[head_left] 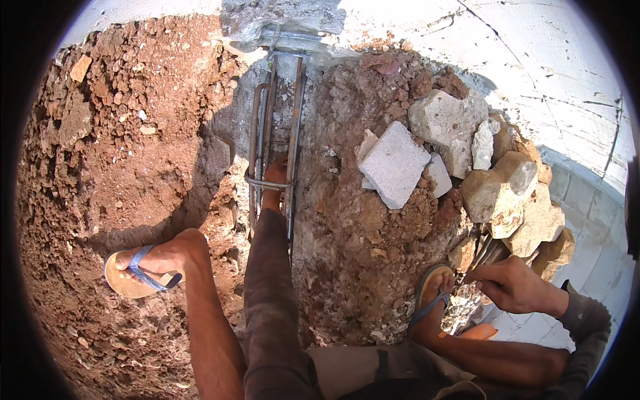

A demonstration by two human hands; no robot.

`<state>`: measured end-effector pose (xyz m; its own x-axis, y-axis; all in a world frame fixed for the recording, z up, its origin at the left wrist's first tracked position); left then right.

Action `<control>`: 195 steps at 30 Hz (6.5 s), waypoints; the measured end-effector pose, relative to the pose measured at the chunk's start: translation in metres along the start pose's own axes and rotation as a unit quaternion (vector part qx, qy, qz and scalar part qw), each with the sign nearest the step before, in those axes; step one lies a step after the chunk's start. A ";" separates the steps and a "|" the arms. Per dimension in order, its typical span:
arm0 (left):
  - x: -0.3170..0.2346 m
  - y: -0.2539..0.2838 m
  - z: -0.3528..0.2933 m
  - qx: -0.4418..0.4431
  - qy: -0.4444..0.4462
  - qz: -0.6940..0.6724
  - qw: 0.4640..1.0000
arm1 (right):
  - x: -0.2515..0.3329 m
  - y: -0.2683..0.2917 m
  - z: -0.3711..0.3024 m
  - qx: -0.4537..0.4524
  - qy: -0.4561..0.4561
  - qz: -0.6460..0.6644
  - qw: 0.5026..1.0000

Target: The person uses pliers to twist wire ties around a metal rebar cage, securing the bars together. They repeatedly pick up wire ties, wrap them around the rebar intersections, and twist them tight with pliers.

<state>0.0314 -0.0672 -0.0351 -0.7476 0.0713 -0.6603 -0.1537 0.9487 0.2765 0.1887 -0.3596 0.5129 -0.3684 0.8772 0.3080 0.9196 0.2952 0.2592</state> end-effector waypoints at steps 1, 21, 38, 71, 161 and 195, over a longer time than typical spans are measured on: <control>-0.002 -0.002 0.004 -0.013 -0.032 0.032 0.999 | 0.001 0.000 0.001 -0.004 0.003 -0.006 1.000; 0.001 -0.003 0.023 -0.034 -0.076 0.053 0.995 | 0.011 -0.012 0.009 -0.028 0.027 -0.042 0.998; 0.005 -0.010 0.009 0.014 -0.062 -0.203 0.977 | 0.006 -0.015 0.013 -0.025 0.038 -0.041 0.998; -0.012 -0.007 -0.007 -0.043 -0.020 -0.253 0.966 | -0.003 -0.024 0.022 -0.037 0.052 -0.086 0.994; -0.049 0.009 -0.040 0.061 -0.122 -0.238 0.962 | 0.032 0.014 0.050 0.026 0.143 -0.261 0.954; -0.011 -0.009 -0.044 0.155 0.073 -0.487 0.857 | 0.138 -0.144 0.240 -0.337 0.008 0.666 0.666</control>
<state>0.0130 -0.0902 0.0003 -0.4394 -0.8177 -0.3720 -0.5880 0.5748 -0.5691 0.0382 -0.1900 0.2981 0.7053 0.1857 0.6841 0.1649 -0.9816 0.0965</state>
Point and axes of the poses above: each hand's wrist, its own z-axis towards the middle knuckle, its own y-axis out of the back of the hand, x = y × z, the point moved 3 cm from there along z, towards the middle knuckle, and after that the axes turned 10 degrees about -z, right-handed, at the moved point
